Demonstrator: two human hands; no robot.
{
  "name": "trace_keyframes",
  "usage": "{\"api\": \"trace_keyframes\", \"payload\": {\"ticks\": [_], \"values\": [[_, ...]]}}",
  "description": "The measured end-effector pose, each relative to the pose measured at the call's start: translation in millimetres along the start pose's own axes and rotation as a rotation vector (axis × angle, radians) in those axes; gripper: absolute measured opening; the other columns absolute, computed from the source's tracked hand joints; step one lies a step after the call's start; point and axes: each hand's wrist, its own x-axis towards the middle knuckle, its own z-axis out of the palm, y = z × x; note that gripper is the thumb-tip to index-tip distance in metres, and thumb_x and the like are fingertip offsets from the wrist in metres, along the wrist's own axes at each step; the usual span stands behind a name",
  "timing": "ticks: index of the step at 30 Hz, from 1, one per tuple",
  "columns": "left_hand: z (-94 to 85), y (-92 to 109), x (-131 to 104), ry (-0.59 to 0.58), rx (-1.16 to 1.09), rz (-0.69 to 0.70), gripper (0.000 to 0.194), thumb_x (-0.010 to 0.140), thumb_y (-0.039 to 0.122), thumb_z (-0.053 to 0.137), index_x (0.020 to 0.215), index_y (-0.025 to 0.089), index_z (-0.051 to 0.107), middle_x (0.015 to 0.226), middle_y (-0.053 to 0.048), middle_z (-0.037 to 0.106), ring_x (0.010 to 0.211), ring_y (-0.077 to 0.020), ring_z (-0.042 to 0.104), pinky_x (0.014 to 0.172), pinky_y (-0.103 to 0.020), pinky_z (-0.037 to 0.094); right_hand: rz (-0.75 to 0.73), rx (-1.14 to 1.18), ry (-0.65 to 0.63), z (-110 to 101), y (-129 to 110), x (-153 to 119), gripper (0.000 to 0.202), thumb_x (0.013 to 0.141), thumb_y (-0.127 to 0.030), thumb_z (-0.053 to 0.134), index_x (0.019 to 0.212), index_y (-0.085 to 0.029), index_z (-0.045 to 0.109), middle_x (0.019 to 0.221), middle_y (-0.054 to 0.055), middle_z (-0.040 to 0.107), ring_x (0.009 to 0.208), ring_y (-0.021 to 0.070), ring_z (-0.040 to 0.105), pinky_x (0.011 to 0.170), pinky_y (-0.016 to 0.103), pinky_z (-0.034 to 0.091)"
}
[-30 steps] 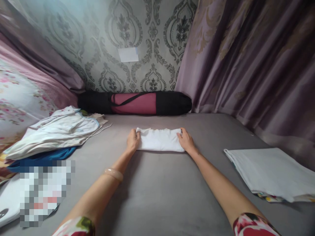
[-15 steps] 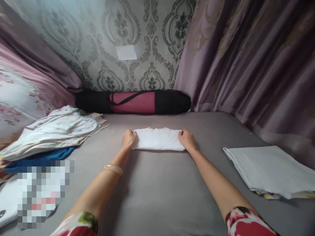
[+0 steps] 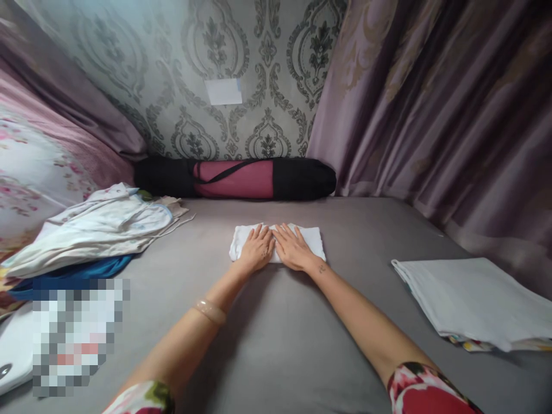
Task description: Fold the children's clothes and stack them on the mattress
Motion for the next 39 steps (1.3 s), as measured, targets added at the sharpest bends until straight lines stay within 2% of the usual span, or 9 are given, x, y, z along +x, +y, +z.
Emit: {"api": "trace_keyframes", "payload": {"ticks": [3, 6, 12, 17, 25, 29, 34, 36, 39], "values": [[3.4, 2, 1, -0.111, 0.048, -0.088, 0.052, 0.099, 0.036, 0.027, 0.145, 0.014, 0.039, 0.154, -0.013, 0.034, 0.145, -0.0328, 0.022, 0.117, -0.053, 0.016, 0.035, 0.028, -0.065, 9, 3, 4, 0.058, 0.095, -0.029, 0.026, 0.15, -0.012, 0.031, 0.157, 0.009, 0.027, 0.146, 0.0263, 0.018, 0.118, 0.052, 0.011], [1.6, -2, 1, -0.16, 0.081, -0.133, 0.056, 0.099, 0.045, 0.024, 0.15, 0.022, 0.031, 0.158, -0.008, 0.027, 0.146, -0.0314, 0.019, 0.117, -0.054, 0.015, 0.062, 0.052, -0.097, 13, 9, 6, 0.059, 0.095, -0.031, 0.026, 0.152, -0.014, 0.028, 0.158, 0.007, 0.025, 0.146, 0.0254, 0.018, 0.118, 0.05, 0.012], [-11.5, -6, 2, -0.248, 0.088, -0.108, 0.058, 0.099, 0.049, 0.022, 0.15, 0.023, 0.03, 0.159, -0.007, 0.024, 0.147, -0.0286, 0.019, 0.117, -0.05, 0.018, 0.087, 0.112, -0.134, 9, 16, 10, 0.057, 0.096, -0.032, 0.026, 0.151, -0.018, 0.031, 0.158, 0.004, 0.026, 0.146, 0.0214, 0.019, 0.119, 0.046, 0.01], [-15.1, -22, -12, -0.107, 0.193, -0.082, 0.055, 0.1, 0.045, 0.022, 0.145, 0.019, 0.04, 0.155, -0.01, 0.033, 0.146, -0.0266, 0.022, 0.119, -0.051, 0.009, 0.162, 0.065, -0.083, 1, 25, -1, 0.057, 0.099, -0.035, 0.021, 0.15, -0.013, 0.031, 0.158, 0.008, 0.027, 0.147, 0.0221, 0.016, 0.119, 0.047, 0.007], [0.2, -53, -13, -0.161, 0.041, -0.126, 0.057, 0.099, 0.049, 0.021, 0.148, 0.023, 0.036, 0.158, -0.007, 0.027, 0.147, -0.0246, 0.017, 0.118, -0.048, 0.014, 0.189, 0.07, -0.129, 0, 37, -8, 0.058, 0.099, -0.038, 0.017, 0.151, -0.014, 0.029, 0.159, 0.006, 0.023, 0.147, 0.0206, 0.015, 0.119, 0.044, 0.008], [-3.9, -63, -21, -0.102, -0.019, -0.208, 0.057, 0.1, 0.046, 0.018, 0.147, 0.02, 0.036, 0.158, -0.01, 0.026, 0.148, -0.0242, 0.016, 0.118, -0.047, 0.015, 0.249, 0.013, -0.056, 0, 54, -15, 0.059, 0.099, -0.037, 0.018, 0.151, -0.011, 0.028, 0.158, 0.009, 0.024, 0.147, 0.0224, 0.014, 0.119, 0.046, 0.007], [-0.4, -70, -28, -0.039, -0.081, -0.237, 0.051, 0.099, 0.044, 0.028, 0.143, 0.022, 0.041, 0.157, -0.01, 0.029, 0.146, -0.0247, 0.023, 0.118, -0.049, 0.015, 0.289, 0.056, -0.046, 9, 69, -20, 0.056, 0.098, -0.035, 0.022, 0.15, -0.015, 0.033, 0.157, 0.008, 0.028, 0.147, 0.0233, 0.014, 0.119, 0.048, 0.008], [1.4, -71, -26, 0.033, -0.172, -0.249, 0.048, 0.098, 0.041, 0.031, 0.139, 0.022, 0.046, 0.154, -0.01, 0.035, 0.143, -0.0233, 0.029, 0.118, -0.047, 0.016, 0.293, 0.146, 0.039, 13, 74, -21, 0.055, 0.097, -0.035, 0.025, 0.147, -0.015, 0.037, 0.155, 0.008, 0.033, 0.147, 0.0221, 0.018, 0.119, 0.045, 0.01], [0.1, -74, -22, 0.208, -0.35, -0.361, 0.044, 0.097, 0.037, 0.033, 0.13, 0.017, 0.053, 0.146, -0.013, 0.046, 0.136, -0.022, 0.04, 0.116, -0.037, 0.026, 0.437, 0.369, 0.297, 16, 87, -22, 0.053, 0.095, -0.034, 0.027, 0.142, -0.016, 0.046, 0.147, 0.008, 0.047, 0.139, 0.0208, 0.037, 0.114, 0.038, 0.028]]}}
